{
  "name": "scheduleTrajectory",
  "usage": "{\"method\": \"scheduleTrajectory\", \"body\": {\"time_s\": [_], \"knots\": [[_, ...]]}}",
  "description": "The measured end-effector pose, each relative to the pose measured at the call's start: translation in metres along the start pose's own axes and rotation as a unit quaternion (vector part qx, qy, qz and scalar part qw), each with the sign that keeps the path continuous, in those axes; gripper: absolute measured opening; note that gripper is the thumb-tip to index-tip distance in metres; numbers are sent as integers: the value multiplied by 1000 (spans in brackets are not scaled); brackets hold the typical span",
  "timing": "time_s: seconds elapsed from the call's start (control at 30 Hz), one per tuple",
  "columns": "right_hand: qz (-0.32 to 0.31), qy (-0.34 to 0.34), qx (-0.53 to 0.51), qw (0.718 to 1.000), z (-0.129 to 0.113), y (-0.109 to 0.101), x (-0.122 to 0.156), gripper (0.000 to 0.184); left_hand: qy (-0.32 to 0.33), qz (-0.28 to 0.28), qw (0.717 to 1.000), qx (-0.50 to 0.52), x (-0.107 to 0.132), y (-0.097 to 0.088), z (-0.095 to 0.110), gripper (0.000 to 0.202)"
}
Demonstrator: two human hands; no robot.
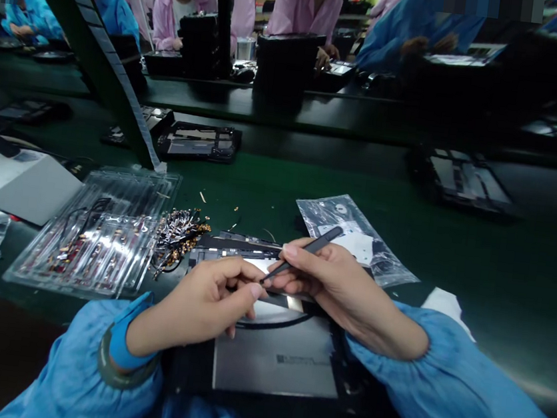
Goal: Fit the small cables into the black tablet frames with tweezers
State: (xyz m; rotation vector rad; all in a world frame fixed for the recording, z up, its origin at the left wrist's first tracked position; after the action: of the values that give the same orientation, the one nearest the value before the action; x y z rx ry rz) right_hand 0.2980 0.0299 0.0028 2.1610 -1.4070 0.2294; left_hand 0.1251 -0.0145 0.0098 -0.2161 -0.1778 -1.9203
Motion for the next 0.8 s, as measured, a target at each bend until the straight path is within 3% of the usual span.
{"method": "scheduleTrajectory", "body": {"time_s": [0.33,0.57,0.7,0.8], "knots": [[-10,-23,2,1000,-5,-1,6,29,21,15,1000,17,6,-8,-3,26],[42,-64,90,993,-5,6,43,32,34,69,993,84,30,-25,-22,21],[119,-59,115,985,17,26,67,34,72,126,981,131,51,-37,-38,22],[139,-73,164,974,32,35,77,34,110,247,940,207,77,-49,-55,23]]}}
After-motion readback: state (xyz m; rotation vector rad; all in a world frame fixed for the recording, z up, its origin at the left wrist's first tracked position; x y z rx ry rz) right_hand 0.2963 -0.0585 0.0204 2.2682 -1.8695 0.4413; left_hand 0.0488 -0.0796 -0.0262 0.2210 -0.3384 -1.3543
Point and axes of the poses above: each hand's wrist, its own x-axis away from the middle knuckle, its own y-axis out of the palm, z = x × y, the point moved 1 cm from there along -x, towards the middle knuckle, and after that the axes turned 4 degrees about x, right-handed, at the moved point
